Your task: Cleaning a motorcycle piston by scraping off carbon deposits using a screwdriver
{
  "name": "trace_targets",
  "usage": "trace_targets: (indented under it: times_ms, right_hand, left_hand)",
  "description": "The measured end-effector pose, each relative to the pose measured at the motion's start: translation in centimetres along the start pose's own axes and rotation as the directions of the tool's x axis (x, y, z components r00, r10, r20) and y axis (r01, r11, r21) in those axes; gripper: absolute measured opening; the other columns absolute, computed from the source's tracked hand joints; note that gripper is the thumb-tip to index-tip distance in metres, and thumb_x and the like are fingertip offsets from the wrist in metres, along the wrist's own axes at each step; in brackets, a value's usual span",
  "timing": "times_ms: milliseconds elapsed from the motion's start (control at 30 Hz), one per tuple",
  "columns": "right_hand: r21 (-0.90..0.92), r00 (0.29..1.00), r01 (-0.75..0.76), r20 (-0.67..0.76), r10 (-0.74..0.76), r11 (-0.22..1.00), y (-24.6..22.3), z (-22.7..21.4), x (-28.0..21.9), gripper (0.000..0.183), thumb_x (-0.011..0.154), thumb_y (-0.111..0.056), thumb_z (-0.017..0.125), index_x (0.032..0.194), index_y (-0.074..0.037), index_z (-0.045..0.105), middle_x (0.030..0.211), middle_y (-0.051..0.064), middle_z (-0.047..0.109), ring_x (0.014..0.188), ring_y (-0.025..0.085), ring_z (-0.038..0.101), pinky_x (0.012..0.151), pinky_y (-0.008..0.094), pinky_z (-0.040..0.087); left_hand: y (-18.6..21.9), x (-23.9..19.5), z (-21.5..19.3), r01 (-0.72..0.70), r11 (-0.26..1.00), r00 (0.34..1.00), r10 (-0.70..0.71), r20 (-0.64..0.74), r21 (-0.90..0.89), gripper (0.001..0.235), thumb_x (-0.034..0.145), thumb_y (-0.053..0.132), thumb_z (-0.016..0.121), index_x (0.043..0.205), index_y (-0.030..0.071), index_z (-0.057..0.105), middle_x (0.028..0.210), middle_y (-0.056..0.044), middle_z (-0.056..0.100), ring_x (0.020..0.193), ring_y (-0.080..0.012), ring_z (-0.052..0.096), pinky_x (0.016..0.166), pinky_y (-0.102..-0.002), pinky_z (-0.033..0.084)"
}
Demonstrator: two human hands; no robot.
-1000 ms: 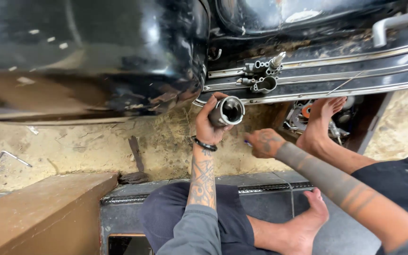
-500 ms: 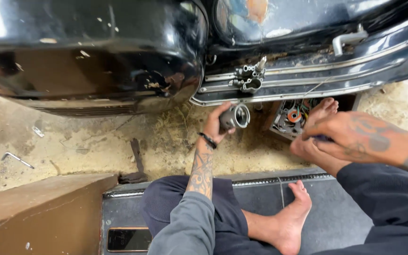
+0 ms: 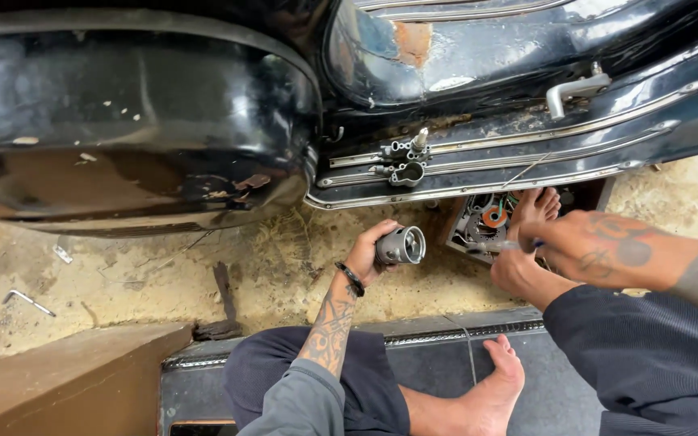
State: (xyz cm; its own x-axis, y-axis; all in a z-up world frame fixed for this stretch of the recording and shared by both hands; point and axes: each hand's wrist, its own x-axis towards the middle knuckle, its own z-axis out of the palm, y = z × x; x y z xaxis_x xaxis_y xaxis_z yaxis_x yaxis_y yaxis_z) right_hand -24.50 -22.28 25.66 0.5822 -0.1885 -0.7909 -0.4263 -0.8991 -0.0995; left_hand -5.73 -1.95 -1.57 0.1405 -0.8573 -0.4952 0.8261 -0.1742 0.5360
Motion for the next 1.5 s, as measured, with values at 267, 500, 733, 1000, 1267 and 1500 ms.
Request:
trace_targets:
  times_ms: [267,500,733,1000,1267,1500]
  right_hand:
    - [0.513,0.975,-0.182,-0.018,0.223,0.839,1.5,-3.1,-2.8,0.051,0.091,-0.02,0.052,0.138,-0.033,0.067,0.101,-0.001,0.085,0.078,0.02,0.065,0.076,0.033,0.051]
    - [0.51,0.958,-0.262,0.033,0.286,0.819,1.6,-3.5,-2.1,0.049,0.098,-0.024,0.048,0.14,-0.036,0.07,0.079,0.011,0.075,0.063,0.023,0.056,0.068,0.035,0.044]
    - [0.366,0.928,-0.365,0.067,0.366,0.856,3.2,-1.3,1.8,0.049,0.089,-0.034,0.051,0.131,-0.052,0.069,0.087,-0.003,0.087,0.068,0.018,0.068,0.075,0.032,0.051]
    - [0.495,0.881,-0.393,-0.038,0.472,0.775,1.9,1.2,3.1,0.054,0.087,-0.042,0.051,0.138,-0.055,0.059,0.108,-0.008,0.087,0.113,0.02,0.079,0.113,0.046,0.059]
    - [-0.325,0.586,-0.126,-0.787,-0.194,0.937,-3.3,3.2,3.4,0.037,0.099,-0.053,0.065,0.097,-0.017,0.07,0.063,0.0,0.066,0.051,0.023,0.062,0.057,0.036,0.052]
    - [-0.469,0.88,-0.008,-0.423,-0.216,0.883,-1.0,6.2,6.3,0.05,0.097,-0.039,0.048,0.143,-0.019,0.045,0.07,0.007,0.068,0.052,0.03,0.073,0.054,0.053,0.063]
  left_hand:
    - [1.8,2.5,3.4,0.151,0.987,0.985,-0.146,-0.097,0.047,0.033,0.086,0.042,0.067,0.101,0.012,0.063,0.083,-0.007,0.063,0.062,-0.0206,0.066,0.034,-0.025,0.038]
    - [-0.5,1.6,3.0,0.171,0.982,0.985,-0.171,0.01,-0.083,0.03,0.088,0.04,0.065,0.098,0.012,0.064,0.093,-0.013,0.066,0.069,-0.0209,0.065,0.036,-0.021,0.039]
    - [1.6,2.4,2.6,0.068,0.996,0.981,-0.057,0.187,-0.054,0.031,0.094,0.039,0.061,0.098,0.01,0.068,0.087,-0.013,0.068,0.06,-0.0217,0.068,0.037,-0.024,0.046]
    - [3.0,4.2,1.9,0.02,0.978,0.963,0.037,0.267,-0.209,0.031,0.095,0.036,0.058,0.103,0.008,0.068,0.092,-0.013,0.071,0.06,-0.0202,0.067,0.035,-0.024,0.041]
    - [1.5,3.1,2.7,0.078,0.966,0.944,0.008,0.329,-0.246,0.03,0.097,0.032,0.052,0.109,0.006,0.064,0.09,-0.011,0.068,0.056,-0.0168,0.056,0.035,-0.025,0.031]
    - [1.8,2.5,2.2,-0.026,0.995,0.981,0.043,0.19,-0.092,0.025,0.092,0.033,0.062,0.107,0.014,0.066,0.101,-0.017,0.065,0.068,-0.0218,0.066,0.038,-0.022,0.044]
